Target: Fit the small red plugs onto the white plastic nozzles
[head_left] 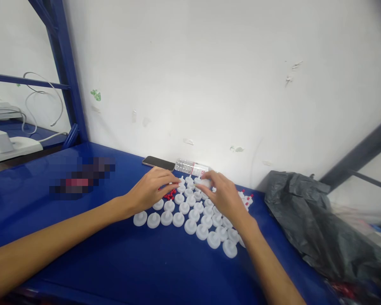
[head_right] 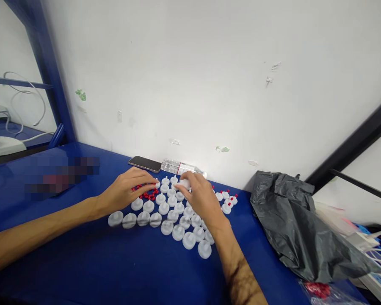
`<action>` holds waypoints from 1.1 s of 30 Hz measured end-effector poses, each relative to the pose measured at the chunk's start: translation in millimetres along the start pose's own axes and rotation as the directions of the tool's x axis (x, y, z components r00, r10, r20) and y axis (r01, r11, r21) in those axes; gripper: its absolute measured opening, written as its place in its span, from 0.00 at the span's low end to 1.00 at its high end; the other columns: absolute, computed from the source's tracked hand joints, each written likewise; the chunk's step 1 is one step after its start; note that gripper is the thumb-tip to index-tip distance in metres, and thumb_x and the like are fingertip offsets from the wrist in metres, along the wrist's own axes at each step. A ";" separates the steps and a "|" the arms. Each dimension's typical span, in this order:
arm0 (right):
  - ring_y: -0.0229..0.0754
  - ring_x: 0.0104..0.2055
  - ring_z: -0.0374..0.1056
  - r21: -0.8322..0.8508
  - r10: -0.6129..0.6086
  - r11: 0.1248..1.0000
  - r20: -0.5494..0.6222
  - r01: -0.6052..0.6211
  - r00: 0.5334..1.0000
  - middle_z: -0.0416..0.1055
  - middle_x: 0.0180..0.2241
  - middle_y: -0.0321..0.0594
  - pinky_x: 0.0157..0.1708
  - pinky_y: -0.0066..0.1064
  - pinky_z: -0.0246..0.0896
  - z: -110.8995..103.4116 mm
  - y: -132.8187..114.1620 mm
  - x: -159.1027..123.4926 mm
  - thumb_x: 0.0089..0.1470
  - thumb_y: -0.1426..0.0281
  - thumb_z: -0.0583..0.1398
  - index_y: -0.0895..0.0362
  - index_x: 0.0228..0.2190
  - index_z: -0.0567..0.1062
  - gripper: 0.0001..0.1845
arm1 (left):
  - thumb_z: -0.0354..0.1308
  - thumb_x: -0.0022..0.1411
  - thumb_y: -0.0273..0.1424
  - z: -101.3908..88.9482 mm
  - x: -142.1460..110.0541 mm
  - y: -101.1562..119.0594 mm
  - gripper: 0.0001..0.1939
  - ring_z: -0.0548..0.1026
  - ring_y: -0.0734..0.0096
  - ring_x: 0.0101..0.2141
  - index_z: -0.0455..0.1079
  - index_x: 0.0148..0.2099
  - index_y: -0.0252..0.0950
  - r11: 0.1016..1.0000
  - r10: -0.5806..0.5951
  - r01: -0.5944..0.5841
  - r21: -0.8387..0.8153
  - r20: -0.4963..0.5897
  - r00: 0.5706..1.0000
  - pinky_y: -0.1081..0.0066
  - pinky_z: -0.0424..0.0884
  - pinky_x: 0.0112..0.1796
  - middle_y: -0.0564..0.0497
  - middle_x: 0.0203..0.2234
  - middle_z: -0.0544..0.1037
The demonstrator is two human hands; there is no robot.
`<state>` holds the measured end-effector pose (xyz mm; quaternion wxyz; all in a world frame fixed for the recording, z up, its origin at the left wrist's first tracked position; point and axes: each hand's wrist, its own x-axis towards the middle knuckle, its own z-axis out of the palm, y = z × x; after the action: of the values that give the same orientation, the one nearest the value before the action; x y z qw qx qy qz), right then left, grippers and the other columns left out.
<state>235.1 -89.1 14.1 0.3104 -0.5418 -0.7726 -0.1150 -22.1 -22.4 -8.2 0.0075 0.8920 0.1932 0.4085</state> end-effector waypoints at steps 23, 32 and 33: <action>0.40 0.23 0.71 0.033 -0.175 0.984 0.092 0.173 0.980 0.79 0.30 0.35 0.26 0.28 0.58 10.9 -39.2 -1.8 0.60 0.50 0.61 0.50 0.39 0.66 0.18 | 0.50 0.76 0.27 3.5 -5.1 17.2 0.10 0.75 0.70 0.40 0.72 0.49 0.37 0.983 0.182 -0.180 -0.024 0.162 0.970 0.64 0.61 0.44 0.50 0.41 0.82; 0.44 0.36 0.77 0.187 -0.149 0.973 0.061 0.135 0.987 0.79 0.39 0.38 0.34 0.32 0.69 8.8 -44.2 -1.7 0.60 0.54 0.63 0.50 0.44 0.65 0.18 | 0.52 0.75 0.32 0.5 -2.5 16.9 0.09 0.77 0.68 0.41 0.74 0.48 0.38 0.999 0.030 -0.027 -0.046 0.060 0.998 0.63 0.64 0.44 0.50 0.40 0.83; 0.44 0.37 0.77 0.181 -0.158 0.972 0.039 0.148 0.987 0.79 0.40 0.39 0.34 0.32 0.69 9.2 -43.9 -1.8 0.61 0.56 0.63 0.50 0.45 0.65 0.17 | 0.52 0.75 0.33 -0.6 -1.7 15.8 0.10 0.77 0.67 0.41 0.74 0.49 0.38 0.999 0.006 -0.005 -0.033 0.049 0.999 0.63 0.65 0.44 0.50 0.40 0.83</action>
<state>192.4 -102.6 12.8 0.3270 -0.4537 -0.8272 -0.0545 -18.2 -37.7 -6.3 0.0260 0.9021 0.1838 0.3895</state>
